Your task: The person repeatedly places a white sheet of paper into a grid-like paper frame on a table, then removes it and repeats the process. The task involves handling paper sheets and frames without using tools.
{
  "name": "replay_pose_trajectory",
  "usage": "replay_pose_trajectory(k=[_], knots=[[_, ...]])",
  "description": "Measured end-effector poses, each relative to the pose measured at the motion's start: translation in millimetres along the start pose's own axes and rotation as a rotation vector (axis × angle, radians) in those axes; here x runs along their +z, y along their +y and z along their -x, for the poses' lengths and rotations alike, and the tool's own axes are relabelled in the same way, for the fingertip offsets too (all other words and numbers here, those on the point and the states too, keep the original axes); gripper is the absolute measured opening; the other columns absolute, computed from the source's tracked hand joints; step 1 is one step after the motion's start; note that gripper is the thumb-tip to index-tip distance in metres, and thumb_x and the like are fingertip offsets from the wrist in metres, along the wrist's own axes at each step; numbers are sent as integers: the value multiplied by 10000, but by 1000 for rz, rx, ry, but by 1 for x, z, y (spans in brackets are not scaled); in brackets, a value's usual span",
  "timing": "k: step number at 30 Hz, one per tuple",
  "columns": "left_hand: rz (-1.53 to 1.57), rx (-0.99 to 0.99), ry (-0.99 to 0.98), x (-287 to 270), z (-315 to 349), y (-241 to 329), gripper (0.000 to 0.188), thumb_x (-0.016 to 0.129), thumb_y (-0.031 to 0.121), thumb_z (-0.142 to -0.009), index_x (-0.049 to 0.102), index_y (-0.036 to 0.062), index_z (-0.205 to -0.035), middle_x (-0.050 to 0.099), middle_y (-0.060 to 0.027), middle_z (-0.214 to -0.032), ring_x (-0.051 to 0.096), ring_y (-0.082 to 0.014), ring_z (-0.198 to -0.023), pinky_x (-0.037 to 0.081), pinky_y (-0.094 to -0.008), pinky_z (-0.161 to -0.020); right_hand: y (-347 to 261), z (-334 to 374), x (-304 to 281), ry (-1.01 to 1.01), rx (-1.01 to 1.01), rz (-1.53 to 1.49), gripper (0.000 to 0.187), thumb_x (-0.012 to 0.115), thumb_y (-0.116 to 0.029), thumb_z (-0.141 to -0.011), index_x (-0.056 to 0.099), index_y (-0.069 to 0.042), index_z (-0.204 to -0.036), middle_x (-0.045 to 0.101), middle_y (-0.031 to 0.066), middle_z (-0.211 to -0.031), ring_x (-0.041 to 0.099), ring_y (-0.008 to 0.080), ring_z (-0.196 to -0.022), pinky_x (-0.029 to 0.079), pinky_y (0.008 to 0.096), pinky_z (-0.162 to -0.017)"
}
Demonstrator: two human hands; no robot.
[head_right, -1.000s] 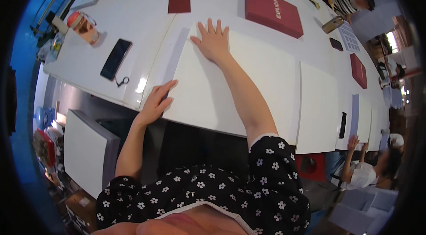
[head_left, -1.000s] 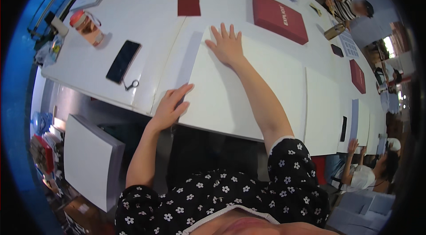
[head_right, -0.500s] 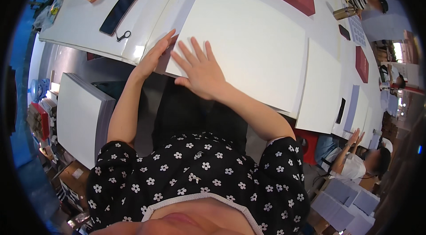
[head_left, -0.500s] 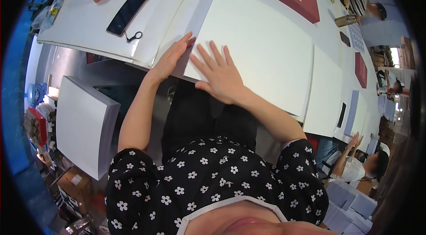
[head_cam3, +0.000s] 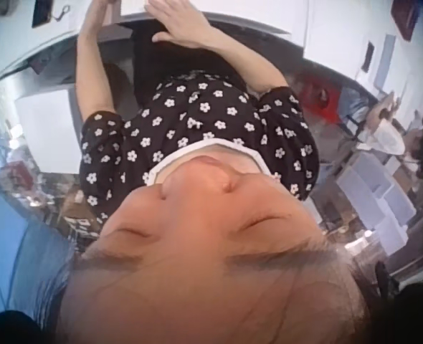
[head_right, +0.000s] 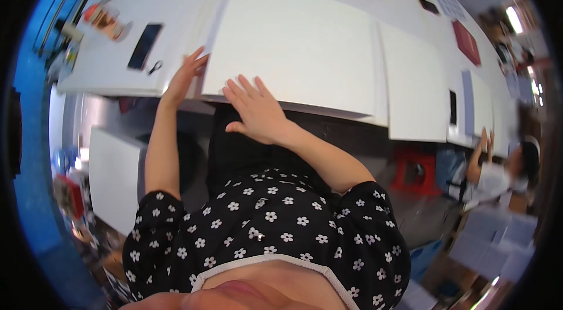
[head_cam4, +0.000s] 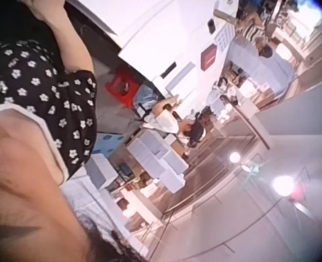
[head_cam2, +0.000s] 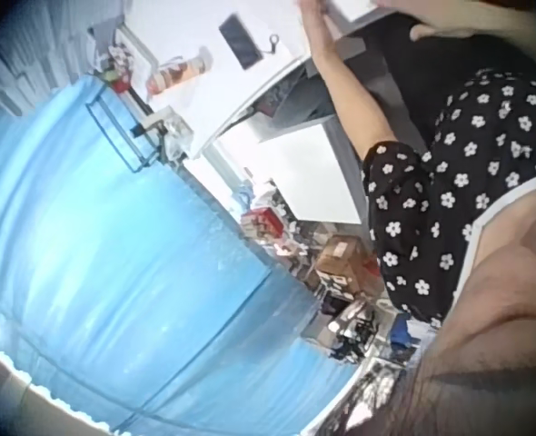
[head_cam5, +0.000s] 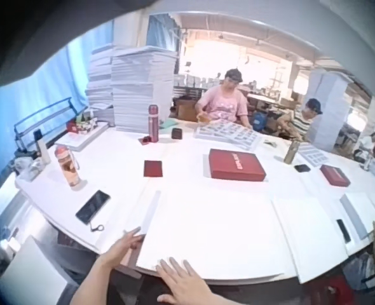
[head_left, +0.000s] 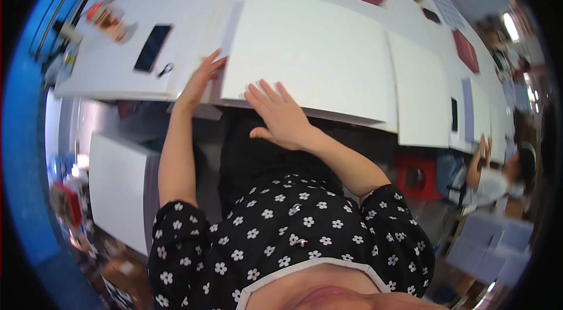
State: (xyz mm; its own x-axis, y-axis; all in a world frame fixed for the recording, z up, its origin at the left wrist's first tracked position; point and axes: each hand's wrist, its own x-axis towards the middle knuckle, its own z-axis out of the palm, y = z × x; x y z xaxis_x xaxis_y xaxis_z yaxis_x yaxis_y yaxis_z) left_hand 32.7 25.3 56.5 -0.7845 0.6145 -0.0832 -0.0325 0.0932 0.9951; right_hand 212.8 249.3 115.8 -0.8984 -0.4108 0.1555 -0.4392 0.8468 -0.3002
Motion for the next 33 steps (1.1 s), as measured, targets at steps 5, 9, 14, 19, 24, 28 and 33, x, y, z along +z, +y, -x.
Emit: replay_pose_trajectory(k=[5, 9, 14, 19, 24, 28, 33], knots=[[280, 22, -43, -19, -8, -23, 852, 43, 674, -1001, 315, 86, -1554, 507, -142, -1483, 442, -248, -1366, 258, -418, -1139, 37, 72, -18, 84, 262, 64, 906, 559, -622, -892, 350, 32, -1484, 334, 216, -1567, 264, 366, -1483, 194, 518, -1211], [371, -7, 42, -8, -5, -3, 928, 69, 738, -960, 328, 63, -1543, 491, -184, -1483, 406, -290, -1391, 258, -417, -1150, 79, 149, -45, 100, 692, 236, 839, 586, -554, -915, 357, 28, -1473, 331, 239, -1557, 240, 381, -1489, 190, 553, -1201], [351, 13, 183, -26, 5, -20, 832, 148, 682, -1009, 363, 63, -1522, 538, -180, -1433, 496, -271, -1317, 344, -399, -1102, 111, 217, -76, 213, 1158, 262, 561, 611, -362, -921, 526, 31, -1311, 493, 260, -1395, 443, 421, -1308, 339, 539, -1093], [-119, 320, 634, 34, 12, 20, 275, 503, 223, -1041, 659, 9, -967, 675, -55, -938, 575, -133, -849, 468, -303, -811, 126, 258, -34, 765, 954, -114, 467, 544, -134, -976, 473, 59, -1395, 474, 265, -1457, 409, 393, -1398, 308, 418, -1163], [-584, 520, 548, 77, 39, 71, 88, 638, 53, -919, 627, 6, -846, 636, -97, -852, 597, -235, -835, 461, -344, -764, 94, 187, -56, 619, 732, 73, 466, 506, -246, -1027, 467, -41, -1444, 403, 154, -1546, 267, 345, -1486, 210, 473, -1198], [-846, 614, 667, 78, 60, 69, 107, 659, 30, -868, 669, 57, -971, 644, -117, -1099, 579, -314, -1028, 438, -410, -887, 75, 140, -61, 516, 497, 188, 527, 642, -228, -940, 488, -28, -1403, 420, 163, -1520, 285, 383, -1469, 209, 537, -1188], [-1076, 401, 707, 73, 103, 36, 385, 662, 126, -886, 625, 141, -1269, 510, -172, -1376, 486, -362, -1224, 376, -466, -993, 68, 113, -49, 428, 389, 209, 544, 645, -348, -936, 520, -42, -1368, 465, 164, -1468, 320, 411, -1439, 221, 573, -1170]])
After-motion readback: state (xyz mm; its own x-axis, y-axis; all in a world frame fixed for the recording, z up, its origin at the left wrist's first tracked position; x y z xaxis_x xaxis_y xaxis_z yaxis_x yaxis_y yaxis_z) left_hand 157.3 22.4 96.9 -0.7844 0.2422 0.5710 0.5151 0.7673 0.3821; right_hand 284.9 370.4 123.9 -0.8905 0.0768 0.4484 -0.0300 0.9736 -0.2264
